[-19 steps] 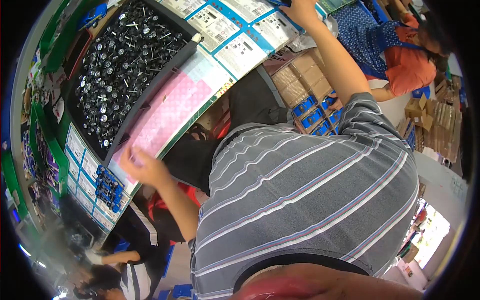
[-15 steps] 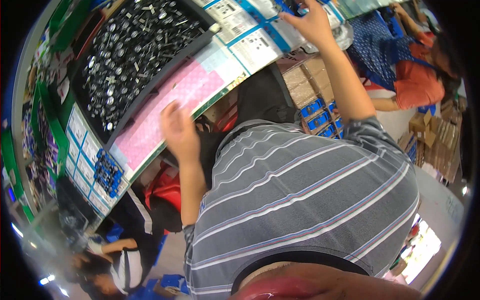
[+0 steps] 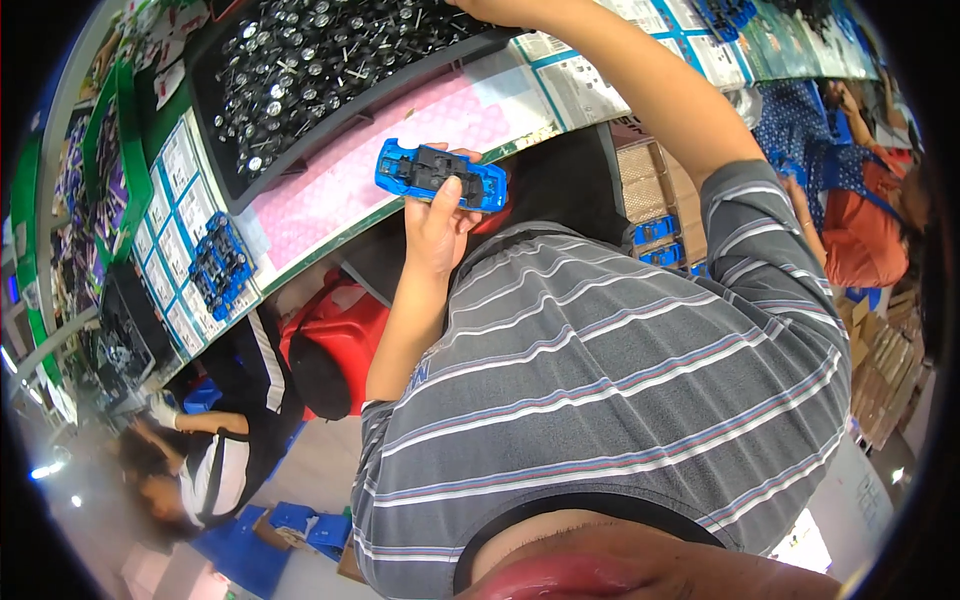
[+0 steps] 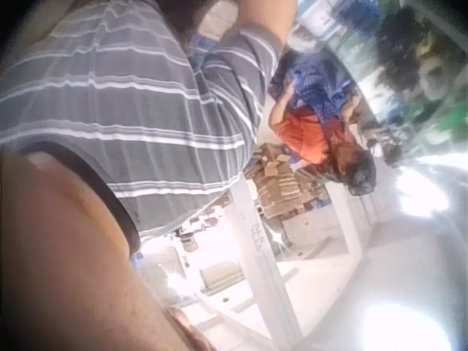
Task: The person assembles toy cars by taking a chassis, picking wheel axles from a tray, inserting the axles into the underside of the chassis by hand, and placing the assembled cars onto the table.
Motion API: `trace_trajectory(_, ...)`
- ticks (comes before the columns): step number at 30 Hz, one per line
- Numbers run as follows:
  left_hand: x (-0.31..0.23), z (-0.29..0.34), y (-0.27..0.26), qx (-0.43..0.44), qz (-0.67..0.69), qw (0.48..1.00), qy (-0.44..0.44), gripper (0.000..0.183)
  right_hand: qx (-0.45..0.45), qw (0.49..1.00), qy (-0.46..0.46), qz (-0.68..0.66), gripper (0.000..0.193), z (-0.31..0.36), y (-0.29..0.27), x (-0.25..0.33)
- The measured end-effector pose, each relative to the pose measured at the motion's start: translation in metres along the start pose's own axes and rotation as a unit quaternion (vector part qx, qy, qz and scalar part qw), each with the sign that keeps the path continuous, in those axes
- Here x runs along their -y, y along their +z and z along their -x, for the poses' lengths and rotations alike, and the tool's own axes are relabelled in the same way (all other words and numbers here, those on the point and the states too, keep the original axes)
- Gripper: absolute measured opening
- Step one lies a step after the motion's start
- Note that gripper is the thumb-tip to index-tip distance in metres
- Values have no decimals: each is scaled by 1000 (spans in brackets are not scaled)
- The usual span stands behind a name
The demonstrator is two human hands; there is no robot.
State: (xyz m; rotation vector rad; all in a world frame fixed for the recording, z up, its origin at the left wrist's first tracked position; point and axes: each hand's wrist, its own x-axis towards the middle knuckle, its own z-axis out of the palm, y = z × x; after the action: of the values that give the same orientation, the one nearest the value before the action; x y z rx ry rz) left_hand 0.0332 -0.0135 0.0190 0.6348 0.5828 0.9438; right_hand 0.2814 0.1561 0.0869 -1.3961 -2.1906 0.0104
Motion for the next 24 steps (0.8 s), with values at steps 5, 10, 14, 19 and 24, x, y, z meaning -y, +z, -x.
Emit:
trace_trajectory(5,4,15,-10,-25,-42,998,33,47,115,976,49,177,14,-26,24,-2)
trace_trajectory(10,3,13,-14,-38,12,999,25,43,71,982,85,151,17,-28,30,-8)
trace_trajectory(14,4,12,-16,-51,-18,998,26,42,-24,987,134,-85,18,-5,21,-6)
trace_trajectory(19,5,7,-19,-54,-5,998,17,39,-14,979,160,-122,16,36,-1,6)
trace_trajectory(24,7,-1,-23,-23,-27,999,25,31,37,916,209,-339,21,94,-24,73)
